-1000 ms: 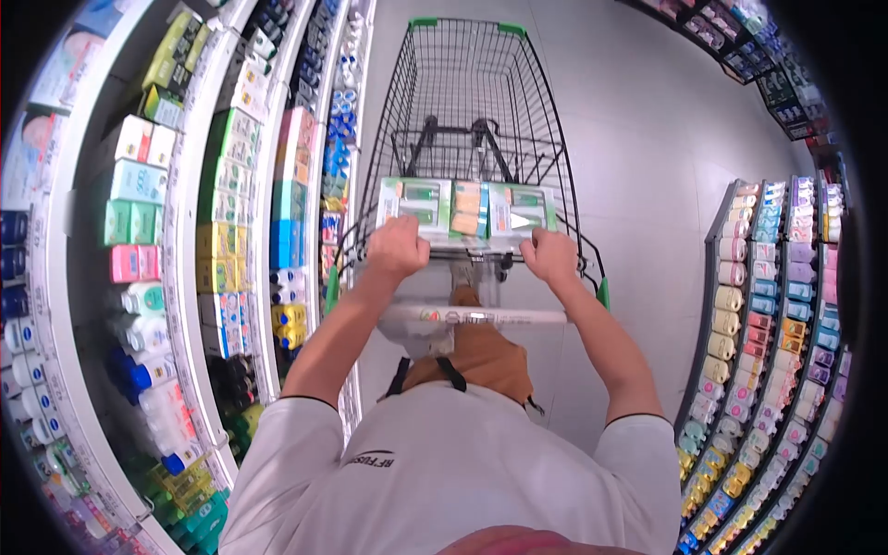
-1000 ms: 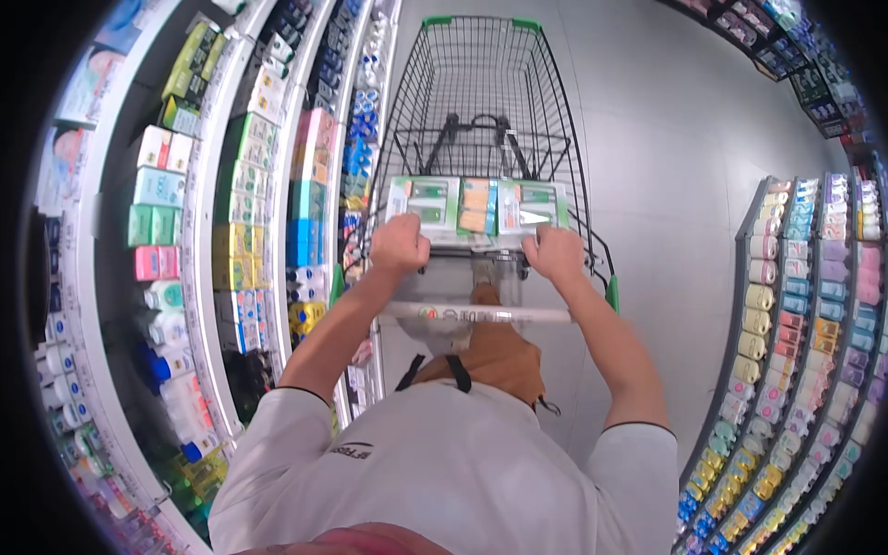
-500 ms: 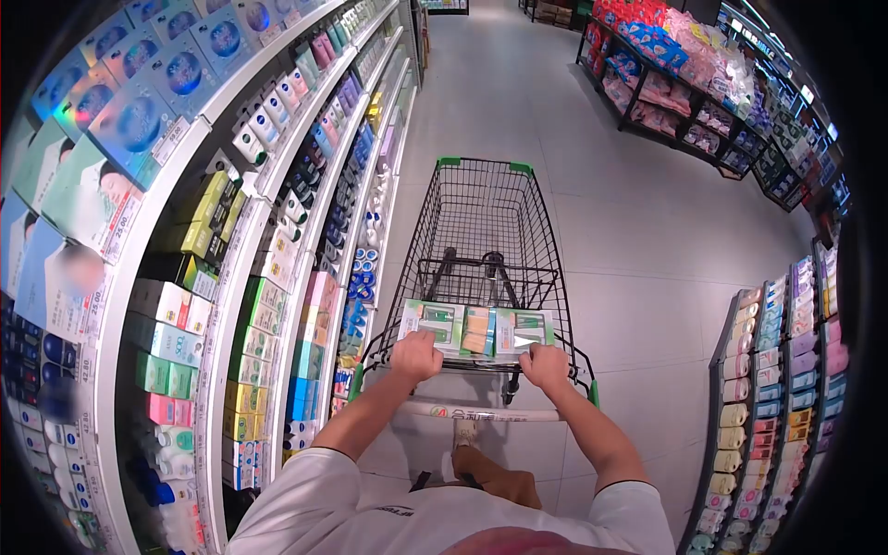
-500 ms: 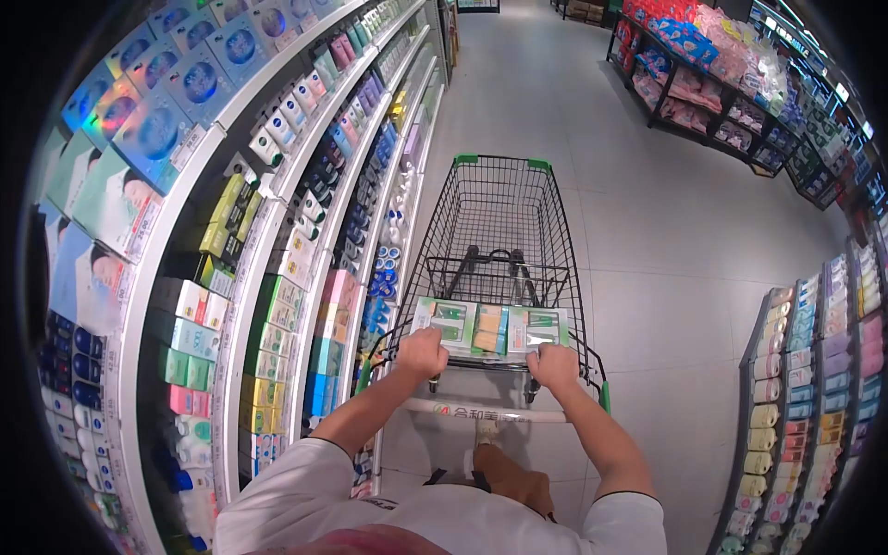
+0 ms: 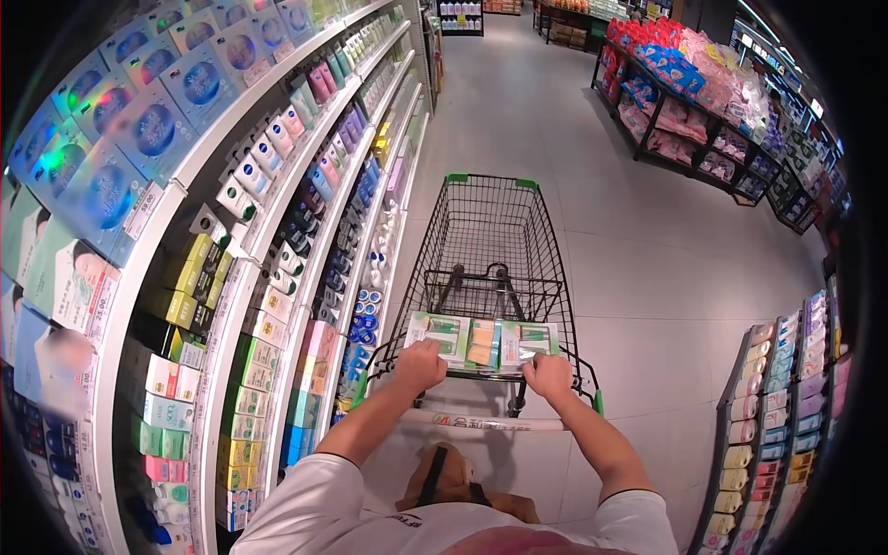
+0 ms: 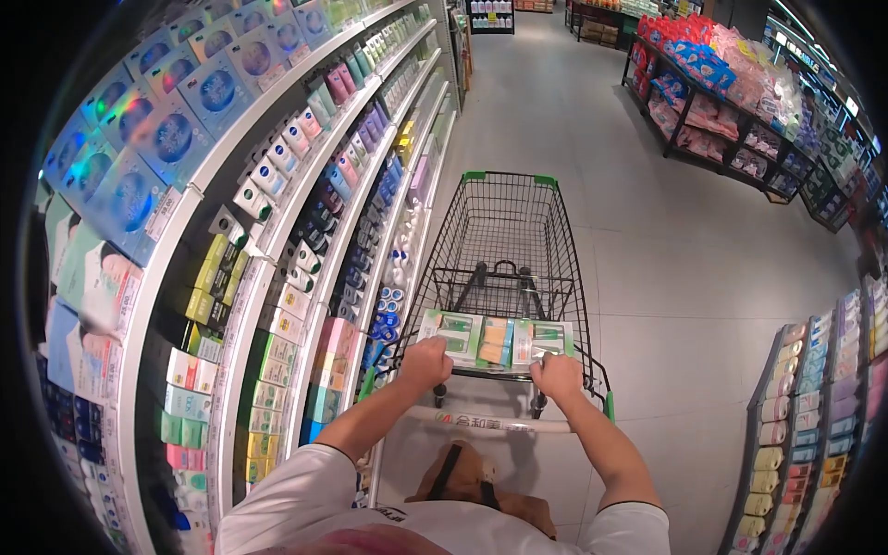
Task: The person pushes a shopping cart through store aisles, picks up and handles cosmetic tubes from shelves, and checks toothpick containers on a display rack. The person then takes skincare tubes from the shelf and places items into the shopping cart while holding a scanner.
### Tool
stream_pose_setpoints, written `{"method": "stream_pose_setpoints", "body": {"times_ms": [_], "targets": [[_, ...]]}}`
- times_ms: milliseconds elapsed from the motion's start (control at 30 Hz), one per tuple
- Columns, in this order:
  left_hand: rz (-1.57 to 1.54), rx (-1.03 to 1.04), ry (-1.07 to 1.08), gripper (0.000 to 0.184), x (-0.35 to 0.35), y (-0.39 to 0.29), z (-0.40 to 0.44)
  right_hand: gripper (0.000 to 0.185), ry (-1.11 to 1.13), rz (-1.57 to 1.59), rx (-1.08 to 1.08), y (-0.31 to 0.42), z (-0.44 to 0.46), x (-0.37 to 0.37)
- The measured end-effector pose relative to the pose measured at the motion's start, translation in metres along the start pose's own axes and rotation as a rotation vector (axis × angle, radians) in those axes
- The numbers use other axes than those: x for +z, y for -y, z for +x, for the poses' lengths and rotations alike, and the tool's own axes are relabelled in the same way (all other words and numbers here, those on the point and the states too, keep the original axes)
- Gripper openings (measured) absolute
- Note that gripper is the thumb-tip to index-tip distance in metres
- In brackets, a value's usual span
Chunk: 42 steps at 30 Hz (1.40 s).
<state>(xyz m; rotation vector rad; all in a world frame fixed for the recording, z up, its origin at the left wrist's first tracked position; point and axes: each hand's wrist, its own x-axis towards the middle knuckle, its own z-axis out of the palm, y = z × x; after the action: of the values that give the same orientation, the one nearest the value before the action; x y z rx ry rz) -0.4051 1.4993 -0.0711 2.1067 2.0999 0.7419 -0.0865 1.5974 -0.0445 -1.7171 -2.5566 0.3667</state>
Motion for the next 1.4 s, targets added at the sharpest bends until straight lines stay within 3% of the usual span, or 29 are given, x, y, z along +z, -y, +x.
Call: {"method": "stream_pose_setpoints", "body": {"times_ms": [500,933,1400], "targets": [[0.008,-0.05,0.065,0.019,0.039,0.046,0.178,0.037,-0.104,0.04,-0.065,-0.034,0.189,-0.02],[-0.031,-0.052,0.052,0.018,0.072,0.103,0.343,0.036,-0.053,0.023,-0.03,-0.053,0.367,-0.034],[-0.022,-0.049,0.072,0.016,0.091,0.144,0.462,0.035,-0.046,0.038,-0.014,-0.06,0.49,-0.05]]}}
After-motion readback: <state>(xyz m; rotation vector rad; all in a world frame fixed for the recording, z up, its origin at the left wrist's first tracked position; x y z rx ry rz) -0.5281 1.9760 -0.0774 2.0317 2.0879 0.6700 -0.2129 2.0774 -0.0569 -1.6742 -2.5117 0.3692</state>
